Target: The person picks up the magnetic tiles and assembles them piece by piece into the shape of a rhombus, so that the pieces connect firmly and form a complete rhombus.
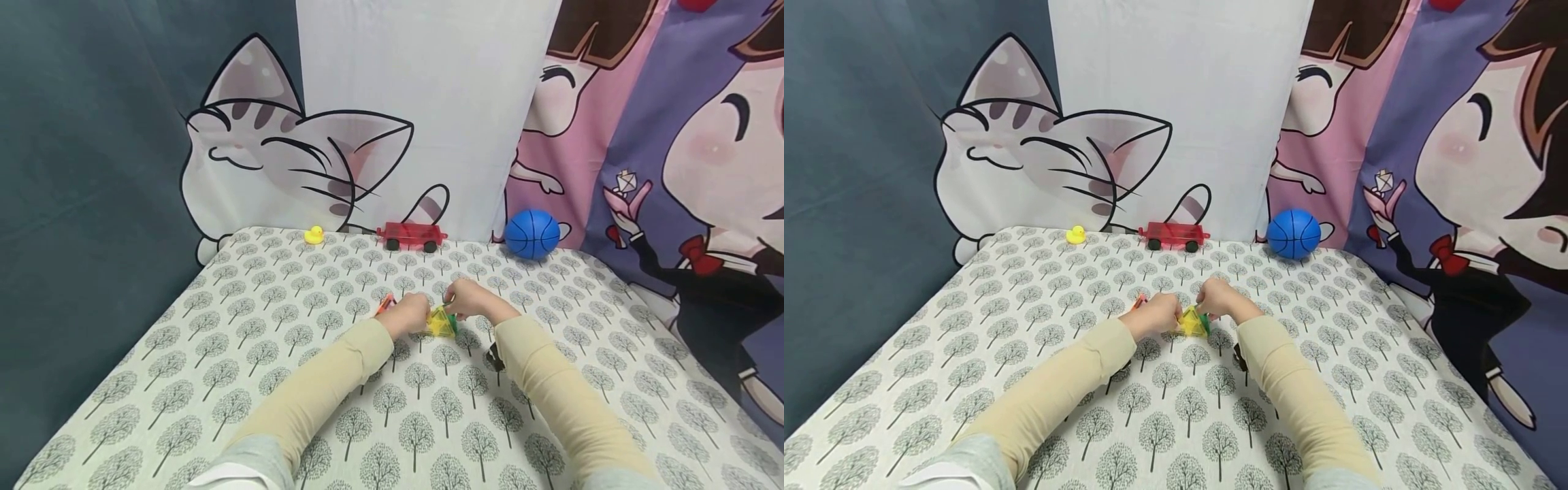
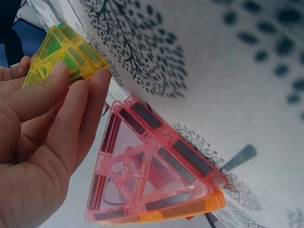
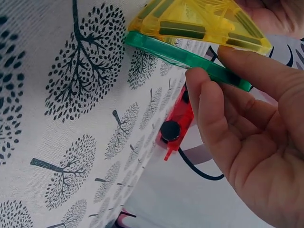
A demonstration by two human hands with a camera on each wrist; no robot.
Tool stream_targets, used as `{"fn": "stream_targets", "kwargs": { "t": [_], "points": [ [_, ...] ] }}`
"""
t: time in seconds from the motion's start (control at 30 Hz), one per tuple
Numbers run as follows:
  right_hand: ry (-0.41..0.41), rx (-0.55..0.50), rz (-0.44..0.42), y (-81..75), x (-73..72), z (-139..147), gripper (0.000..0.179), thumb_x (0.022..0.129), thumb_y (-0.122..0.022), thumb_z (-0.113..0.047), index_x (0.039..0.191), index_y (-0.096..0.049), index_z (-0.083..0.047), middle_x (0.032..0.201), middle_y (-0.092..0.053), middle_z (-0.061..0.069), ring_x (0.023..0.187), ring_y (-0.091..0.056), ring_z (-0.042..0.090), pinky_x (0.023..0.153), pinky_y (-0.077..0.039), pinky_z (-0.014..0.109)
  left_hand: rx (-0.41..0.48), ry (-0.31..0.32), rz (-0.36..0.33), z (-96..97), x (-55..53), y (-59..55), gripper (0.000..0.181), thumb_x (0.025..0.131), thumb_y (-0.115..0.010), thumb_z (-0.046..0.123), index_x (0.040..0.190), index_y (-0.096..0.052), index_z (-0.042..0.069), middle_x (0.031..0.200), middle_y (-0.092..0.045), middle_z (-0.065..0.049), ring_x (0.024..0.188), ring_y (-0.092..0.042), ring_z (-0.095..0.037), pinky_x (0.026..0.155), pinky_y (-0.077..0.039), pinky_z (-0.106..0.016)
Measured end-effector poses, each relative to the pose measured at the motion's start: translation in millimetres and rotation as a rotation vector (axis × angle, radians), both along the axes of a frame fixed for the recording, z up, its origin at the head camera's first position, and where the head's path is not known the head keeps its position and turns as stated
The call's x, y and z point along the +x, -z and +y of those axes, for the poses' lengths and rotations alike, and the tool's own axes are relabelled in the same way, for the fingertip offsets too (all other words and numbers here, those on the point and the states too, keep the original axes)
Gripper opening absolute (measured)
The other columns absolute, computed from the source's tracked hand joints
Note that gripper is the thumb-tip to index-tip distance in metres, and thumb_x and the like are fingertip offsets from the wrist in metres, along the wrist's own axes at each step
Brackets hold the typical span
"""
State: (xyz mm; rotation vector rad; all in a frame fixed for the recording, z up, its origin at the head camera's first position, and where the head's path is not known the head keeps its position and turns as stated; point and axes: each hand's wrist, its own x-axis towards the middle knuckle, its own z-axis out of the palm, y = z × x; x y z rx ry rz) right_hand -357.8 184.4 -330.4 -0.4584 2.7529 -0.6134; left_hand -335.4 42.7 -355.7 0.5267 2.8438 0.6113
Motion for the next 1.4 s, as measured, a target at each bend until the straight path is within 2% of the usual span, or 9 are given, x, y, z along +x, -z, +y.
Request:
{"fn": "stream_targets", "kwargs": {
  "t": [0.2, 0.53, 0.73, 0.87, 0.97, 1.07, 1.13, 1.2, 1.4],
  "points": [
    [0.005, -0.013, 0.035, -0.8, 0.0, -1.4, 0.018, 0.074, -0.061, 0.000, 0.092, -0.061, 0.004, 0.083, -0.060, 0.012, 0.062, -0.060, 0.021, 0.055, -0.050, 0.025, -0.012, -0.004, 0.008, -0.1, 0.2, -0.8, 0.010, 0.070, -0.068, 0.002, 0.079, -0.063, 0.003, 0.071, -0.058, -0.003, 0.062, -0.051, -0.015, 0.052, -0.044, -0.020],
    [0.004, -0.073, -0.035, -4.1, 2.8, 3.2, 0.028, 0.076, -0.060, -0.001, 0.103, -0.056, 0.007, 0.084, -0.061, 0.012, 0.061, -0.059, 0.019, 0.059, -0.050, 0.028, -0.021, 0.018, 0.025, -1.2, 0.1, 1.0, 0.009, 0.070, -0.067, 0.002, 0.074, -0.059, 0.004, 0.064, -0.056, -0.002, 0.056, -0.051, -0.014, 0.049, -0.043, -0.020],
    [-0.020, -0.091, -0.071, -9.6, 6.0, 6.0, 0.031, 0.077, -0.060, -0.002, 0.105, -0.055, 0.007, 0.087, -0.061, 0.014, 0.069, -0.060, 0.026, 0.062, -0.050, 0.029, -0.011, -0.002, 0.008, -2.4, -0.5, 1.8, 0.008, 0.071, -0.065, 0.001, 0.070, -0.058, 0.005, 0.060, -0.054, -0.002, 0.053, -0.050, -0.013, 0.047, -0.043, -0.020],
    [-0.026, -0.101, -0.076, -8.4, 5.6, 8.8, 0.031, 0.076, -0.060, -0.001, 0.106, -0.054, 0.007, 0.086, -0.061, 0.014, 0.068, -0.060, 0.026, 0.061, -0.050, 0.028, 0.015, -0.008, -0.001, -3.7, 0.1, 1.1, 0.009, 0.070, -0.066, 0.001, 0.070, -0.058, 0.004, 0.061, -0.055, -0.003, 0.052, -0.049, -0.014, 0.047, -0.043, -0.021],
    [-0.036, -0.099, -0.073, -7.1, 5.7, 11.0, 0.031, 0.076, -0.061, -0.001, 0.105, -0.054, 0.007, 0.084, -0.061, 0.013, 0.064, -0.059, 0.023, 0.059, -0.050, 0.027, 0.015, -0.004, 0.010, -5.7, 0.1, -0.3, 0.010, 0.068, -0.066, 0.000, 0.075, -0.060, 0.004, 0.069, -0.060, -0.004, 0.060, -0.053, -0.015, 0.053, -0.045, -0.022],
    [-0.030, -0.098, -0.078, -5.3, 6.7, 11.8, 0.032, 0.075, -0.063, -0.003, 0.105, -0.055, 0.006, 0.082, -0.061, 0.011, 0.062, -0.058, 0.019, 0.058, -0.050, 0.026, 0.015, 0.003, 0.000, -9.3, -0.6, -2.7, 0.019, 0.069, -0.067, 0.002, 0.088, -0.062, 0.002, 0.085, -0.063, -0.005, 0.077, -0.057, -0.017, 0.065, -0.047, -0.025],
    [-0.036, -0.090, -0.080, -4.0, 7.4, 11.9, 0.035, 0.074, -0.064, -0.005, 0.106, -0.055, 0.006, 0.081, -0.061, 0.010, 0.062, -0.058, 0.018, 0.058, -0.049, 0.025, 0.028, 0.005, -0.014, -12.6, -1.5, -4.9, 0.026, 0.071, -0.068, 0.004, 0.096, -0.063, 0.003, 0.095, -0.062, -0.005, 0.087, -0.056, -0.019, 0.072, -0.047, -0.026],
    [-0.034, -0.076, -0.076, -2.7, 8.2, 11.6, 0.037, 0.074, -0.066, -0.008, 0.107, -0.055, 0.005, 0.080, -0.061, 0.008, 0.063, -0.058, 0.018, 0.058, -0.049, 0.025, 0.073, -0.009, -0.043, -16.5, -2.8, -8.0, 0.029, 0.072, -0.068, 0.005, 0.100, -0.062, 0.003, 0.101, -0.061, -0.007, 0.088, -0.057, -0.020, 0.071, -0.048, -0.027],
    [-0.024, -0.027, -0.063, 2.3, 10.1, 10.1, 0.046, 0.074, -0.068, -0.017, 0.111, -0.052, 0.005, 0.083, -0.061, 0.007, 0.068, -0.058, 0.020, 0.059, -0.049, 0.026, 0.222, -0.046, 0.006, -32.8, -6.0, -19.3, 0.037, 0.069, -0.068, 0.001, 0.105, -0.060, 0.003, 0.101, -0.059, -0.010, 0.082, -0.055, -0.017, 0.071, -0.047, -0.026]
  ]
}}
